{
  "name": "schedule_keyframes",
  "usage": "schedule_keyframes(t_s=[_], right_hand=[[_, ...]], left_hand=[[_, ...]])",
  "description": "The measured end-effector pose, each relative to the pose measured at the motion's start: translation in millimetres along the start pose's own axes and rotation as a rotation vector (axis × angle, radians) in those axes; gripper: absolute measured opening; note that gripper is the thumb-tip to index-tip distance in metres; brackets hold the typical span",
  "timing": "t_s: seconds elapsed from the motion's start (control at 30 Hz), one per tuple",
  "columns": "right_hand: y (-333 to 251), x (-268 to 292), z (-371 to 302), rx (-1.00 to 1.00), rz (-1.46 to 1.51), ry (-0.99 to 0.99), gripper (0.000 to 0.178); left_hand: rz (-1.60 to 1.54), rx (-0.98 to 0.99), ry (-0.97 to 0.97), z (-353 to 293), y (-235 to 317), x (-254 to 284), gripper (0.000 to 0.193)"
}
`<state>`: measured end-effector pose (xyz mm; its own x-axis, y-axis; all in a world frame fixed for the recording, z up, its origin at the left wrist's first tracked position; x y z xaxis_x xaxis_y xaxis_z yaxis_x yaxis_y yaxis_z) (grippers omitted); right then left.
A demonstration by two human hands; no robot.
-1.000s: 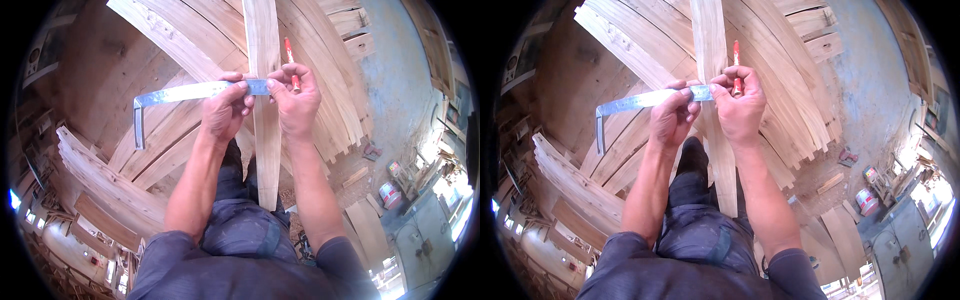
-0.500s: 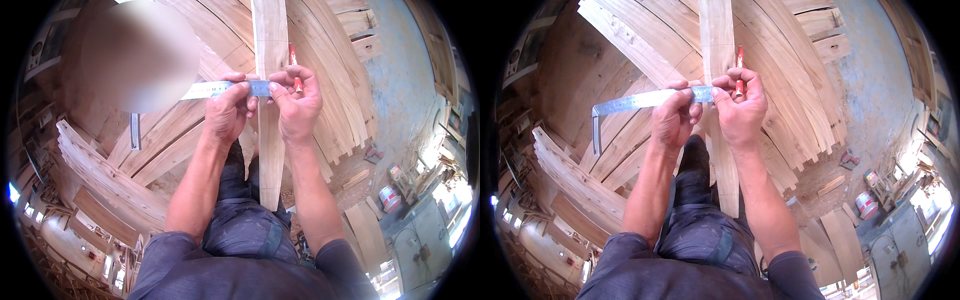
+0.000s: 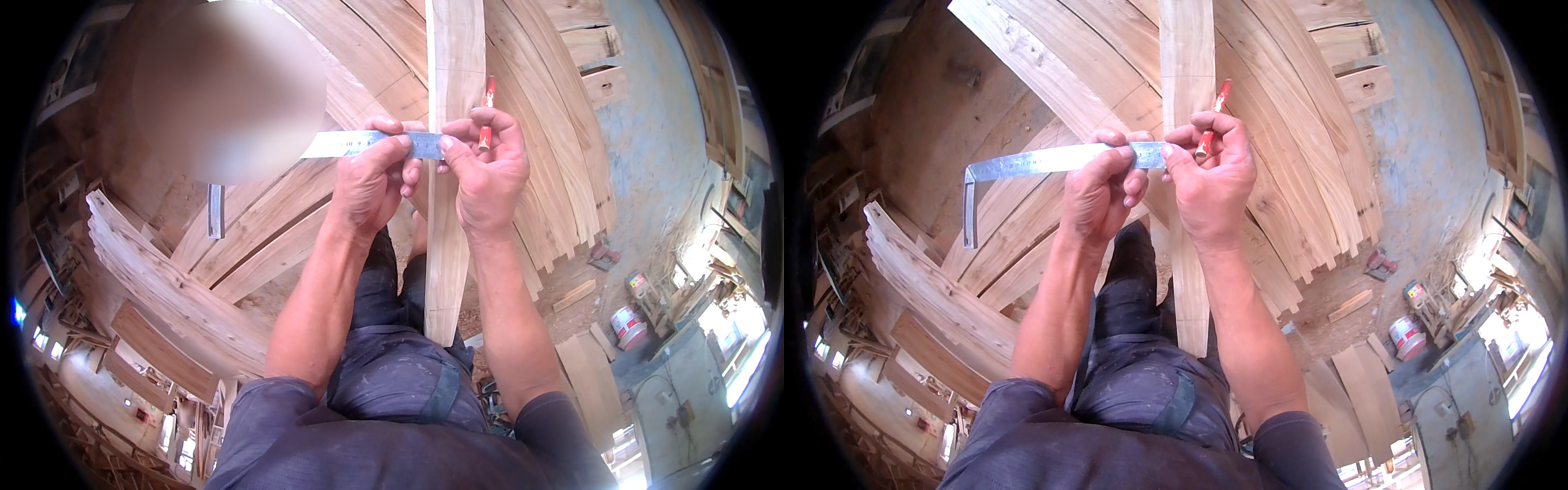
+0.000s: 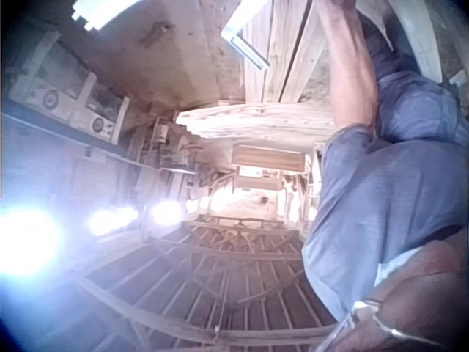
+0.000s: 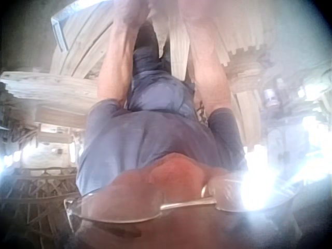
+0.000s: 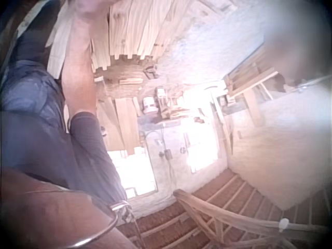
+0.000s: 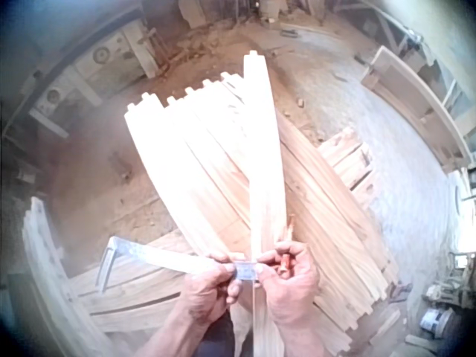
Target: The person stacks wooden planks on a workbench, uses a square ruler and pencil to mark measurements on the planks, and then moves the marked planks to a table saw. The person handles the planks one at a time and in small groups, aligning them before marking.
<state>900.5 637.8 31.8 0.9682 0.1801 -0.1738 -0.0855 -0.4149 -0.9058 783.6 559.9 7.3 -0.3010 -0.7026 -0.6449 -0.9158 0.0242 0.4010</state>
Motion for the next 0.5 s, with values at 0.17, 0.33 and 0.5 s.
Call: schedule_keyframes(t_s=[0.17,0.33,0.5], right_hand=[[3.0,-1.2,1.6,0.001,0.001,0.001,0.037],[3.4,-3.4,2.1,-0.004,-0.005,0.009,0.037],[4.3,-3.8,2.1,-0.009,-0.011,0.010,0.037]], left_hand=[[-0.009,-0.009,-0.011,1.9,0.7,1.8,0.017],[-0.014,-0.016,-0.010,1.9,1.7,1.8,0.016],[-0.012,-0.020,-0.011,3.1,1.4,2.9,0.016]])
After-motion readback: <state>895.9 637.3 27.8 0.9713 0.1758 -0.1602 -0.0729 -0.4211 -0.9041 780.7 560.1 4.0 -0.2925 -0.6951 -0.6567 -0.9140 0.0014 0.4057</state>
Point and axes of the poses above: each hand's wrist, its own z-axis towards the middle knuckle, its own x-axis out of the back of the hand, y = z × x, the point moved 4 cm from there along z, towards the middle knuckle, and after that the axes turned 1 degree about -x, right-handed, at the moved point
